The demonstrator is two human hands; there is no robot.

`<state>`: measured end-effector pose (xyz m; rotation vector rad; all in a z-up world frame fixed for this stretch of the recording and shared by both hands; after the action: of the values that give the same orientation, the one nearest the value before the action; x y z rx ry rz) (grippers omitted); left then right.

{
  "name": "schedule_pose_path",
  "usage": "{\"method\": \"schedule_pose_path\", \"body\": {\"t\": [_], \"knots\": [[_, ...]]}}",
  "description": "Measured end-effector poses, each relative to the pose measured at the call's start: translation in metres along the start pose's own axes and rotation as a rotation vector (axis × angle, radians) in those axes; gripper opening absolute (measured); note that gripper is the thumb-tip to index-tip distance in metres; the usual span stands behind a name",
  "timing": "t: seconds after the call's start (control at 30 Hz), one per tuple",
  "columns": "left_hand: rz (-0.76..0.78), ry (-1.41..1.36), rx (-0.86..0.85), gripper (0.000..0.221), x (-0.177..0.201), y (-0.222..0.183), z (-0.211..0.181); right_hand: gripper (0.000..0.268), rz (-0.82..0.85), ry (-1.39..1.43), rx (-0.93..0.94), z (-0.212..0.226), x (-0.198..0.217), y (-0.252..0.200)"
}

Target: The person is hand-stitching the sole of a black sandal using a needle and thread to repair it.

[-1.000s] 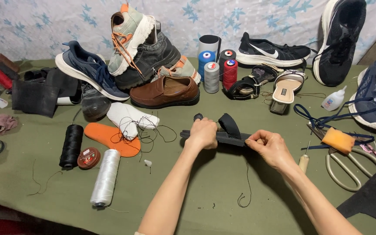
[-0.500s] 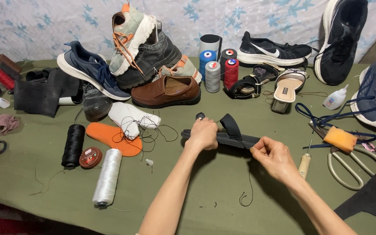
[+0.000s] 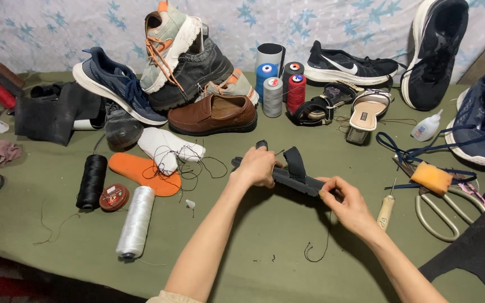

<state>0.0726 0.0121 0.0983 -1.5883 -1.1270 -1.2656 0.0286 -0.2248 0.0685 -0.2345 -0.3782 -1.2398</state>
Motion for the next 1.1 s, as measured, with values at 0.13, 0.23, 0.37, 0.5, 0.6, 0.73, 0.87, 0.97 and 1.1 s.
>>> {"method": "schedule_pose_path", "body": {"t": [0.13, 0.23, 0.37, 0.5, 0.6, 0.73, 0.87, 0.97, 1.1], "knots": [[-0.118, 0.041, -0.049, 0.044, 0.006, -0.007, -0.003, 0.009, -0.129, 0.167, -0.032, -0.029, -0.009, 0.011], [-0.386, 0.071, -0.036, 0.054, -0.001, -0.012, 0.005, 0.009, -0.234, 0.239, -0.097, -0.028, -0.012, 0.010], [-0.612, -0.102, 0.071, 0.077, 0.015, -0.044, -0.016, 0.010, -0.308, 0.317, -0.181, -0.041, -0.018, 0.012], [-0.914, -0.360, 0.180, 0.077, -0.004, -0.066, -0.030, 0.011, -0.349, 0.411, -0.254, -0.032, -0.026, 0.003], [-1.046, -0.513, 0.173, 0.028, -0.037, -0.065, -0.029, 0.013, -0.350, 0.561, -0.309, -0.036, -0.032, 0.002], [-0.967, -0.815, 0.115, 0.019, -0.037, -0.063, -0.051, 0.014, -0.353, 0.670, -0.344, -0.011, -0.034, -0.008], [-0.941, -0.990, 0.169, 0.012, -0.028, -0.068, -0.065, 0.015, -0.329, 0.717, -0.361, -0.016, -0.038, -0.010], [-0.865, -1.011, 0.258, 0.006, -0.019, -0.074, -0.073, 0.012, -0.293, 0.674, -0.309, -0.014, -0.041, -0.016], [-0.726, -0.945, 0.376, 0.036, -0.009, -0.078, -0.077, 0.009, -0.274, 0.386, -0.209, 0.001, -0.044, -0.027]]}}
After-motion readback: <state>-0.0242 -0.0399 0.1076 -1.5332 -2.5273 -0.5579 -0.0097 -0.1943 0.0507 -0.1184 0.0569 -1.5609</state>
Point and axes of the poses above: each hand's wrist, its own y-axis towards the middle knuckle, its own x-axis out of the back of the hand, z = x × y, the point moved 5 cm from there along y, towards the middle knuckle, and after that the axes turned 6 degrees about -y, right-handed, at the moved point
